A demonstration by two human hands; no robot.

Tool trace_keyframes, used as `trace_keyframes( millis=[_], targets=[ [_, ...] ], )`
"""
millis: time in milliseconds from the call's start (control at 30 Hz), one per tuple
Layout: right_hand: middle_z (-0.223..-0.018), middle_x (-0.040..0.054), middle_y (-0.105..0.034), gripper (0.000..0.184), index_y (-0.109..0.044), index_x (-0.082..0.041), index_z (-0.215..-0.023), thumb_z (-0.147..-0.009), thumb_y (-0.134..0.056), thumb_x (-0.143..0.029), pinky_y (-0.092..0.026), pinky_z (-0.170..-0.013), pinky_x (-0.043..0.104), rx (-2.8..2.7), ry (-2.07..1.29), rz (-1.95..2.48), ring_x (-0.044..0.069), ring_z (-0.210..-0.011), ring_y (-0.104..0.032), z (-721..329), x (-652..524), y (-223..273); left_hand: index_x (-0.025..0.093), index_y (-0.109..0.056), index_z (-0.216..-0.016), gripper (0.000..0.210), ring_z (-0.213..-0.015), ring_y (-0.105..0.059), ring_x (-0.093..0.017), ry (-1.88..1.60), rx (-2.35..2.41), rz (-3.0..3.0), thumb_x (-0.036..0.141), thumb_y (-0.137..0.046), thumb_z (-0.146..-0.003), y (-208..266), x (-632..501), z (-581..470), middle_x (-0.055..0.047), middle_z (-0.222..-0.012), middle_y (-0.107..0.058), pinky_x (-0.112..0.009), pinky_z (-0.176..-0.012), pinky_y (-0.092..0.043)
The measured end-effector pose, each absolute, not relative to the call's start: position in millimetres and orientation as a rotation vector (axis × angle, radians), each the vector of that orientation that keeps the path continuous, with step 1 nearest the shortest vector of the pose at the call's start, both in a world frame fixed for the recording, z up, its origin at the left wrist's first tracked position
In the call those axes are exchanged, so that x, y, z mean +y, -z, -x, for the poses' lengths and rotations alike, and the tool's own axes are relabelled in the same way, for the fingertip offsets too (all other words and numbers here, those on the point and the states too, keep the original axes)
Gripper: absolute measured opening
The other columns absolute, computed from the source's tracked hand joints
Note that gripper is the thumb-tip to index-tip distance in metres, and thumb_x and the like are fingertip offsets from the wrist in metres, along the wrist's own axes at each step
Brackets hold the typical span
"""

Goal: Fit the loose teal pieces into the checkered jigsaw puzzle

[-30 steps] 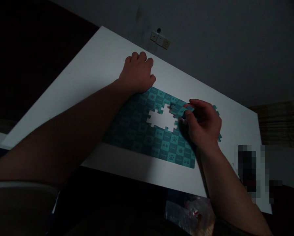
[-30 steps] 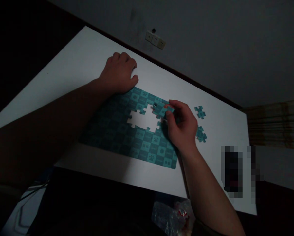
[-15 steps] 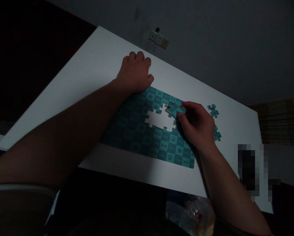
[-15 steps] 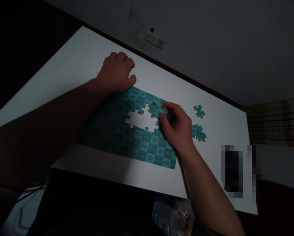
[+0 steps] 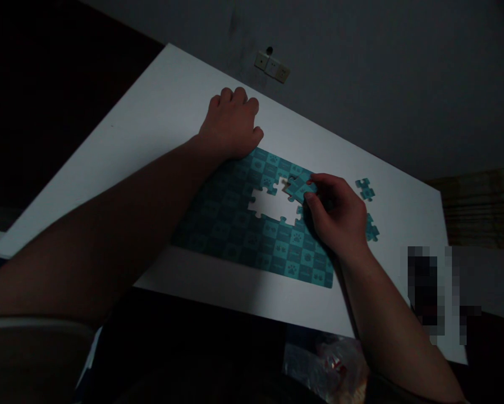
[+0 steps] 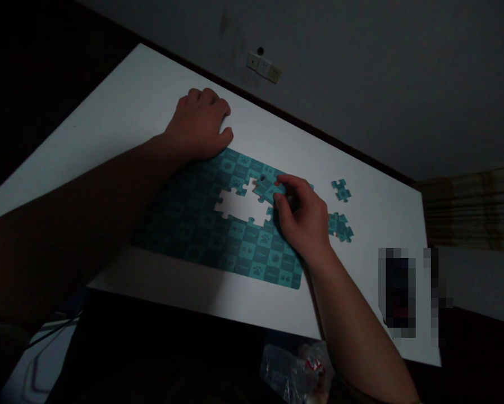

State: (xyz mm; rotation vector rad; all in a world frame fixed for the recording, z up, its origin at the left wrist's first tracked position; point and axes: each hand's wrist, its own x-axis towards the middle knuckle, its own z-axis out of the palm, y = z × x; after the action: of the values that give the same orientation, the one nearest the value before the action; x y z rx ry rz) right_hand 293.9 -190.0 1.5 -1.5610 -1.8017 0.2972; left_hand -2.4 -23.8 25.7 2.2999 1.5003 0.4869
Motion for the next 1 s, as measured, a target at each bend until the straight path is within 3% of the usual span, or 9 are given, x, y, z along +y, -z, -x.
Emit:
trace_keyframes(
  millis=[67,167,233,367,567,700,767,900,1000],
  targets=[
    [-0.130,0.0050,-0.098,0.032,-0.090,-0.045,-0.142,-0.111,-0.086,-0.044,-0.079,-0.090,0.062,-1.810,-0.298,1.550,0.037,-0.097,-0.089,-293.4,-190.4,-2.3,0.030,-0.076,-0.178,0.062,-0.169,-0.046,-0.049,-0.470,1.531,-2.317,0.047,-0.064,-0.120,-26.0,-23.3,1.3,-0.012,-0.191,-0.066,-0.083,-0.144,-0.037],
    [-0.128,0.0040,-0.097,0.032,-0.092,-0.044,-0.141,-0.109,-0.087,-0.040,-0.079,-0.090,0.059,-1.781,-0.299,1.541,0.035,-0.094,-0.089,-291.1,-191.4,-3.2,0.019,-0.075,-0.178,0.061,-0.170,-0.051,-0.048,-0.432,1.577,-2.351,0.041,-0.065,-0.122,-26.7,-22.8,-0.7,-0.020,-0.189,-0.065,-0.076,-0.146,-0.042],
    [-0.126,0.0035,-0.098,0.034,-0.092,-0.040,-0.140,-0.107,-0.089,-0.037,-0.077,-0.087,0.056,-1.743,-0.311,1.537,0.032,-0.090,-0.088,-289.1,-191.9,-3.2,0.020,-0.075,-0.178,0.059,-0.173,-0.051,-0.048,-0.431,1.579,-2.340,0.041,-0.065,-0.123,-27.5,-23.2,-1.4,-0.021,-0.189,-0.065,-0.073,-0.149,-0.041],
    [-0.119,0.0035,-0.097,0.031,-0.094,-0.035,-0.134,-0.104,-0.093,-0.036,-0.072,-0.081,0.050,-1.684,-0.311,1.537,0.028,-0.086,-0.084,-288.0,-191.7,-1.4,0.022,-0.075,-0.178,0.058,-0.173,-0.050,-0.049,-0.459,1.556,-2.317,0.038,-0.065,-0.123,-27.8,-25.1,-0.6,-0.019,-0.191,-0.064,-0.077,-0.149,-0.038],
    [-0.111,0.0021,-0.094,0.028,-0.095,-0.041,-0.131,-0.103,-0.096,-0.039,-0.071,-0.076,0.052,-1.694,-0.303,1.537,0.030,-0.082,-0.083,-291.5,-191.0,1.7,0.032,-0.074,-0.182,0.071,-0.173,-0.044,-0.048,-0.480,1.522,-2.286,0.054,-0.058,-0.117,-25.2,-23.1,1.8,-0.008,-0.192,-0.065,-0.077,-0.152,-0.032],
    [-0.112,0.0022,-0.093,0.027,-0.093,-0.041,-0.132,-0.106,-0.093,-0.040,-0.071,-0.077,0.053,-1.709,-0.297,1.529,0.030,-0.082,-0.082,-289.8,-191.3,0.7,0.061,-0.072,-0.185,0.096,-0.180,-0.038,-0.060,-0.488,1.481,-2.223,0.074,-0.067,-0.090,-25.9,-19.3,1.6,-0.002,-0.167,-0.085,-0.093,-0.138,-0.034],
    [-0.113,0.0022,-0.093,0.026,-0.092,-0.041,-0.132,-0.106,-0.093,-0.041,-0.070,-0.077,0.053,-1.709,-0.291,1.531,0.030,-0.082,-0.082,-288.3,-191.5,-0.5,0.068,-0.069,-0.184,0.107,-0.182,-0.034,-0.064,-0.490,1.464,-2.191,0.077,-0.070,-0.078,-27.0,-18.9,1.4,-0.003,-0.160,-0.088,-0.098,-0.131,-0.035],
    [-0.113,0.0032,-0.095,0.026,-0.092,-0.041,-0.131,-0.105,-0.092,-0.044,-0.071,-0.076,0.053,-1.714,-0.298,1.541,0.031,-0.081,-0.082,-285.7,-191.9,-3.7,0.071,-0.063,-0.188,0.114,-0.187,-0.027,-0.063,-0.486,1.437,-2.162,0.081,-0.070,-0.074,-26.0,-18.2,1.5,0.000,-0.166,-0.085,-0.100,-0.128,-0.038],
    [-0.110,0.0030,-0.095,0.026,-0.093,-0.040,-0.131,-0.105,-0.092,-0.045,-0.072,-0.075,0.052,-1.730,-0.303,1.538,0.030,-0.080,-0.082,-284.8,-192.6,-5.8,0.063,-0.070,-0.186,0.101,-0.183,-0.035,-0.063,-0.520,1.460,-2.201,0.078,-0.068,-0.086,-22.7,-16.8,2.0,-0.002,-0.176,-0.080,-0.097,-0.133,-0.039]
  ],
)
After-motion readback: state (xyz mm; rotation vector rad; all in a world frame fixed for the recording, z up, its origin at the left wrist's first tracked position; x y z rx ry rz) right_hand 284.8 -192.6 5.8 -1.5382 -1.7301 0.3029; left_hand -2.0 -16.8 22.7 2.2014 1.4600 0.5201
